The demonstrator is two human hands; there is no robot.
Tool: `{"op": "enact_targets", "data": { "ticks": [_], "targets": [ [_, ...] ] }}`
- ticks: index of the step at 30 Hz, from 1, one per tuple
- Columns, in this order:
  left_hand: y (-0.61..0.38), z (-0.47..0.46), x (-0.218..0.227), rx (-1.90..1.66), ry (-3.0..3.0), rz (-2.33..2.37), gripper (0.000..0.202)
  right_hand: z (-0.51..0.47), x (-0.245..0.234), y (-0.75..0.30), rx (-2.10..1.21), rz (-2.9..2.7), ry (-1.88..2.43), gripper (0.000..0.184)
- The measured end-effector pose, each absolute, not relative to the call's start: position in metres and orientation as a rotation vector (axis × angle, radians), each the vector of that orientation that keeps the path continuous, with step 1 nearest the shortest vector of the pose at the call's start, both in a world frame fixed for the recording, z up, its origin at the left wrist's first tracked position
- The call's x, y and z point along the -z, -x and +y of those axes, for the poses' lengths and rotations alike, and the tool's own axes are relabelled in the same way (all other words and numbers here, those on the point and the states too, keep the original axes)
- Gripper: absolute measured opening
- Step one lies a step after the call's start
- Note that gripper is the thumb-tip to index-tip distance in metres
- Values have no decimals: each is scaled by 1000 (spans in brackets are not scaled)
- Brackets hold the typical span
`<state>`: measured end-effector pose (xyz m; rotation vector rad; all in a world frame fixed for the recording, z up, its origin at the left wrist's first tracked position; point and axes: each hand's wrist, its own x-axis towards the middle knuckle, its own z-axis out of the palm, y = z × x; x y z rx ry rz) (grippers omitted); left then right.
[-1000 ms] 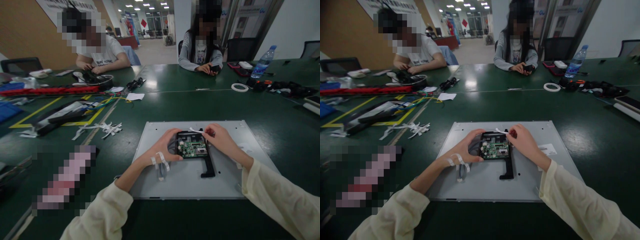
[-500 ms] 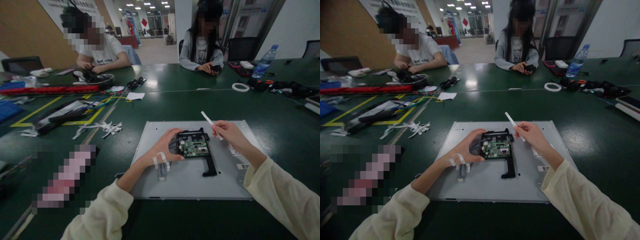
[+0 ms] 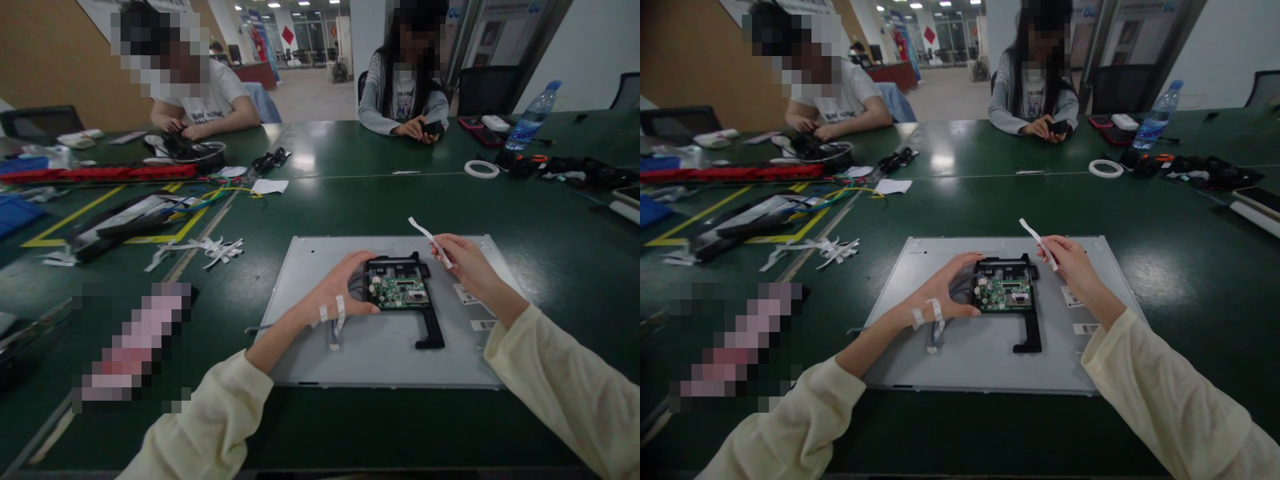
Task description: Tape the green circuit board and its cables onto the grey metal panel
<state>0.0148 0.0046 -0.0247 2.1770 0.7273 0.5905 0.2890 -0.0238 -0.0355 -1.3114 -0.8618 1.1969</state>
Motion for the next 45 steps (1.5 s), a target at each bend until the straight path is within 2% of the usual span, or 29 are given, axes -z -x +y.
{"op": "enact_targets", "data": {
  "ticks": [20,35,37,41,45],
  "targets": [
    [-18,2,26,-608,-2143,778,90,-24,40,-296,-1300,-922,1296,34],
    [-8,8,27,-532,-2151,749,105,-26,37,-302,-1420,-1006,1316,35],
    [-6,10,19,-556,-2109,738,96,-27,37,-301,-1421,-1015,1318,35],
    [-10,18,-14,-537,-1927,615,58,-30,35,-295,-1451,-1028,1305,34],
    [-36,24,-34,-574,-1860,625,42,-34,32,-289,-1436,-1070,1341,33]
  ]
}}
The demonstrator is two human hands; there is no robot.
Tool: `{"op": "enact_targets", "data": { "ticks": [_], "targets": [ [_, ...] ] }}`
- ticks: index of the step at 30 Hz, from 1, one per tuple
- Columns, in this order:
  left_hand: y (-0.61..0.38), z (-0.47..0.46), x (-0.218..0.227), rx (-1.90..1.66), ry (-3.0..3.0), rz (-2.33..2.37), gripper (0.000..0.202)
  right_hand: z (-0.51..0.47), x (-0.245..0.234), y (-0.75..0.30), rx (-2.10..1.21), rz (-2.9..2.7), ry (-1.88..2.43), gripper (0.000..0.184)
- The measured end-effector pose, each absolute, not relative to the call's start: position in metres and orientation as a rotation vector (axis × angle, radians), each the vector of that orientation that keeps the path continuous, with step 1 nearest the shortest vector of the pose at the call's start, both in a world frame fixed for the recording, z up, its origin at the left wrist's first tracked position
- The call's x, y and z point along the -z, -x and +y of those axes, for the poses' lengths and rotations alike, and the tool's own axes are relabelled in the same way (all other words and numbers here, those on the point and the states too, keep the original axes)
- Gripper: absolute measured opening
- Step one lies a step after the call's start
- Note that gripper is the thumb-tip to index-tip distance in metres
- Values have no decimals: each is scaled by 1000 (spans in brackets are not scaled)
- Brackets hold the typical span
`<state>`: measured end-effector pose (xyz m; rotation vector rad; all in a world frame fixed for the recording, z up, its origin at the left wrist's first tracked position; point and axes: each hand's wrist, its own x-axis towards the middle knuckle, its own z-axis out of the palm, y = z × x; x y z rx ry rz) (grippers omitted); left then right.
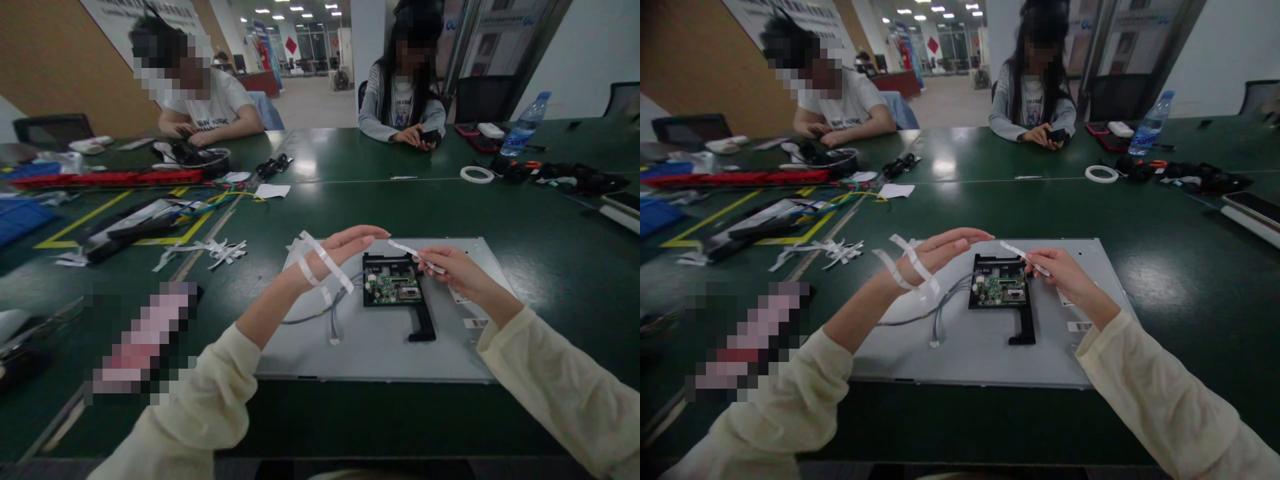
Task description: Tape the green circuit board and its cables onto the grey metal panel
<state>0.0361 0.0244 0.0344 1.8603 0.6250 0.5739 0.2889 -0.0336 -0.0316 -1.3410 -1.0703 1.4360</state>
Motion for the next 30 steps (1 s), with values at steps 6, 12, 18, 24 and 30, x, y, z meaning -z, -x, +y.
{"op": "enact_targets", "data": {
  "ticks": [6,12,18,24,30],
  "targets": [
    [-78,24,0,-606,-2027,700,37,-34,31,-283,-1386,-1091,1396,33],
    [-83,22,20,-700,-2055,664,41,-30,34,-281,-1383,-1118,1441,28],
    [-84,24,22,-819,-2146,798,35,-28,35,-279,-1398,-1161,1492,25],
    [-87,24,29,-710,-2051,928,43,-28,35,-277,-1396,-1160,1541,23],
    [-90,28,35,-543,-2137,1036,46,-29,30,-276,-1399,-1166,1577,21]
  ]
}}
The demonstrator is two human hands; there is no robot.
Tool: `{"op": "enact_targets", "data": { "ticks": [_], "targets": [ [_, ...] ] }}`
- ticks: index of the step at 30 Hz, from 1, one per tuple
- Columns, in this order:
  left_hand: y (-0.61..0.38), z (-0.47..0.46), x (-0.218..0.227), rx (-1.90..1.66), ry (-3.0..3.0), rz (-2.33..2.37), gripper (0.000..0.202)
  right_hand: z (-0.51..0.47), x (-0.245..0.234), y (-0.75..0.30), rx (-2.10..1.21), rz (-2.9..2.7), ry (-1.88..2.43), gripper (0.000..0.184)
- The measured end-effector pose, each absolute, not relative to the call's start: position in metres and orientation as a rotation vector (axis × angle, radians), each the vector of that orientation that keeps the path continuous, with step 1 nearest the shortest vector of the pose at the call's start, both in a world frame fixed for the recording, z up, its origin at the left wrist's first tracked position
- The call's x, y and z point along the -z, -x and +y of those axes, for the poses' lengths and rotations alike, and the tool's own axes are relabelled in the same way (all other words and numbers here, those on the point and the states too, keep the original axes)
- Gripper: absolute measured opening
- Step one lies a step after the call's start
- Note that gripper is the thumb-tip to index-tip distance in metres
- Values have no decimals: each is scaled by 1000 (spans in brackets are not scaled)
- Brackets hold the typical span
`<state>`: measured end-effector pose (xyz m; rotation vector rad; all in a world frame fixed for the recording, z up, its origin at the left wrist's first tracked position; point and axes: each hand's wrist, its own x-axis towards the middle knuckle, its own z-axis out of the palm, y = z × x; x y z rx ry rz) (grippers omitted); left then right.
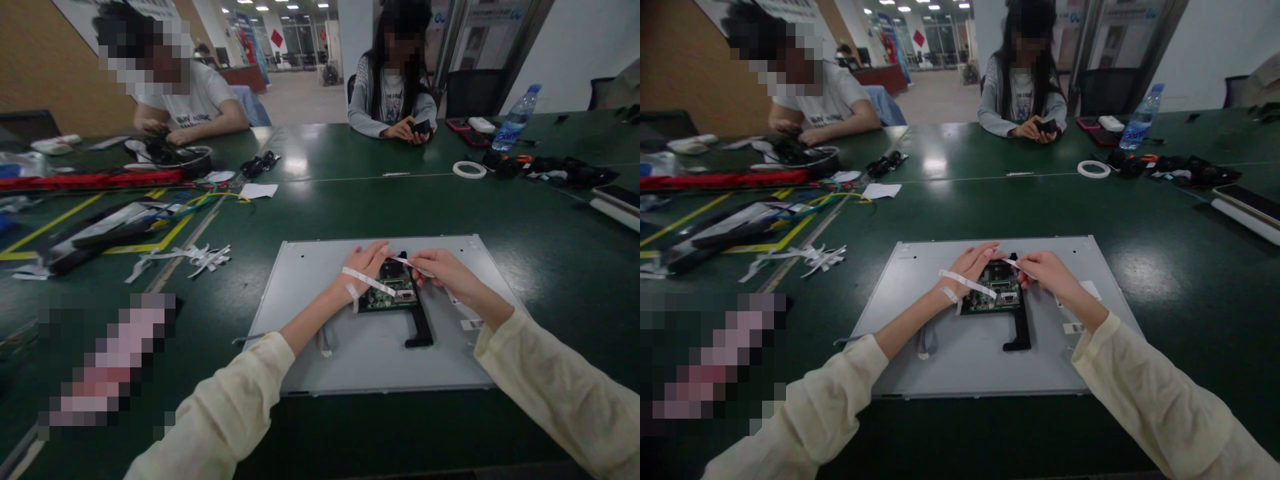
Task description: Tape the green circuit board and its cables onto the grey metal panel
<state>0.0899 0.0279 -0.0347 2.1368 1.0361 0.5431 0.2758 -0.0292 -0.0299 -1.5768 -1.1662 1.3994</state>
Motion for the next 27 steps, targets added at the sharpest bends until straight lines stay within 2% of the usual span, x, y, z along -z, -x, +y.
{"op": "enact_targets", "data": {
  "ticks": [10,19,22,27],
  "targets": [
    [-87,35,43,-445,-2329,977,50,-34,22,-298,-1617,-1282,1604,21],
    [-88,37,42,-433,-2331,972,50,-41,20,-306,-1487,-1365,1595,33],
    [-88,37,41,-444,-2327,963,51,-44,28,-302,-1337,-1492,1667,22],
    [-89,37,40,-450,-2323,969,50,-50,33,-289,-819,-1863,1843,15]
  ]
}}
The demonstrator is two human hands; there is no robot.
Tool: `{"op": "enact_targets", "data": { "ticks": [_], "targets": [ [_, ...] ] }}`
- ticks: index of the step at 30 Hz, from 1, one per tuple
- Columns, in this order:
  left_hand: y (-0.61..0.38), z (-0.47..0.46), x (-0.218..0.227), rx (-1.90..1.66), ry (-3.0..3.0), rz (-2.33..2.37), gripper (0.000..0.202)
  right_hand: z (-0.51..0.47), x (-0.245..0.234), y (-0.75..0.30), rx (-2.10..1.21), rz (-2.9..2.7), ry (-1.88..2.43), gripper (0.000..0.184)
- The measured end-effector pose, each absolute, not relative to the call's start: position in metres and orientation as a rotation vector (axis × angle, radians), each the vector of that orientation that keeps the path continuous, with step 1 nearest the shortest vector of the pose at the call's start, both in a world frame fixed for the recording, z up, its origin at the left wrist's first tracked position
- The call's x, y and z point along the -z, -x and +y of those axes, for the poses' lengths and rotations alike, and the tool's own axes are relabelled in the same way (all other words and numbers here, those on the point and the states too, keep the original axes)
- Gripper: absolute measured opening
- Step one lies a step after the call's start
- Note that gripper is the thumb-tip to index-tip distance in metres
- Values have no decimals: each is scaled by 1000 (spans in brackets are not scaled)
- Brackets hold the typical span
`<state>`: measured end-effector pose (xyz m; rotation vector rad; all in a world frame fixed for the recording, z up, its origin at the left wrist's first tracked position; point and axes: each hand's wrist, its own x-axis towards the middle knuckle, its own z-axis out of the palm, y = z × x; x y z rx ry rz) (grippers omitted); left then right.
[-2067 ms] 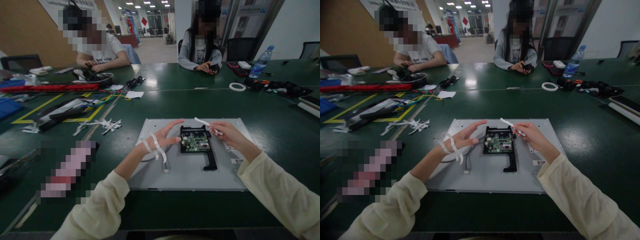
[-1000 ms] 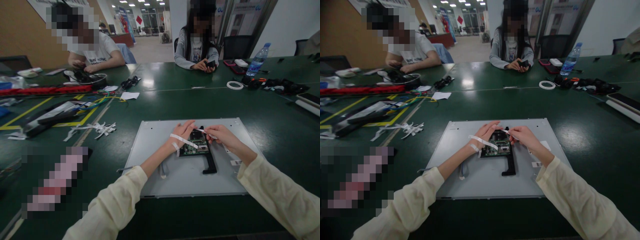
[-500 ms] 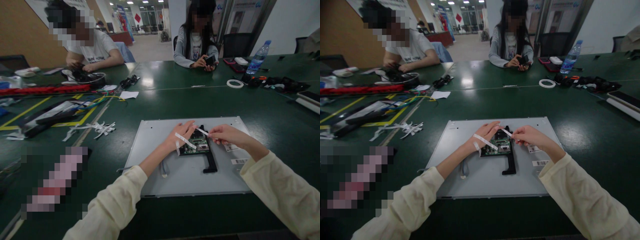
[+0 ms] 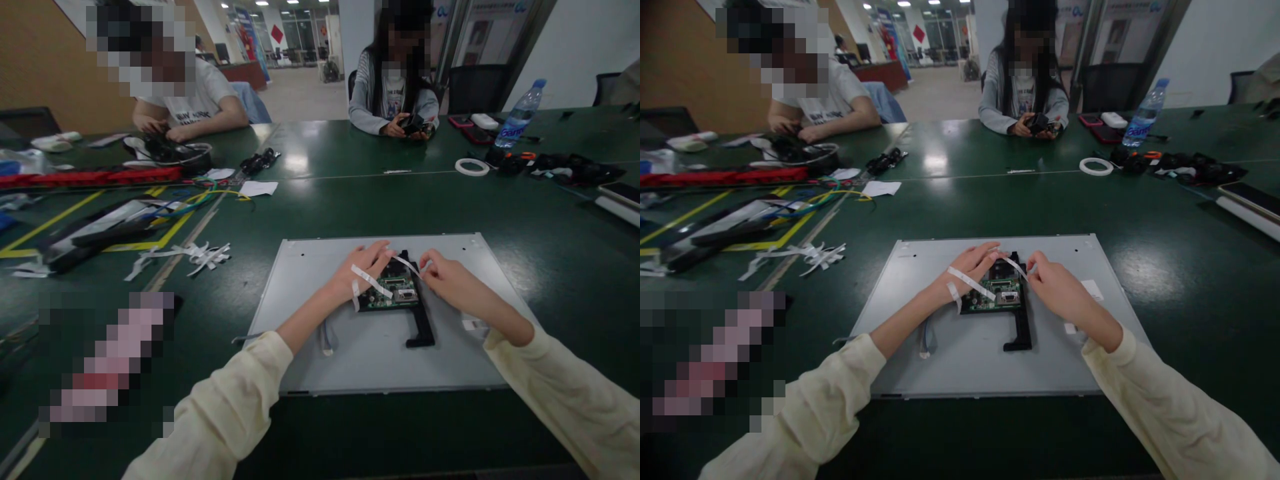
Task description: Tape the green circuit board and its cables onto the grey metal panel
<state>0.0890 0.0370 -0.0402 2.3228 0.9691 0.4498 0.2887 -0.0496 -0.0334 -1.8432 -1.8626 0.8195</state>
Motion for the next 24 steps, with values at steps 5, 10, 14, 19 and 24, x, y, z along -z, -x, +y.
{"op": "enact_targets", "data": {
  "ticks": [5,10,14,19,24],
  "targets": [
    [-89,37,41,-447,-2344,976,49,-57,25,-275,-495,-2023,2051,17],
    [-88,37,42,-429,-2353,977,48,-66,20,-260,-110,-2190,2238,17],
    [-88,37,43,-420,-2346,996,49,-73,19,-252,163,-2303,2258,14],
    [-89,36,40,-417,-2317,993,49,-76,18,-253,213,-2328,2269,15],
    [-89,34,36,-430,-2268,967,48,-81,18,-259,125,-2332,2291,17]
  ]
}}
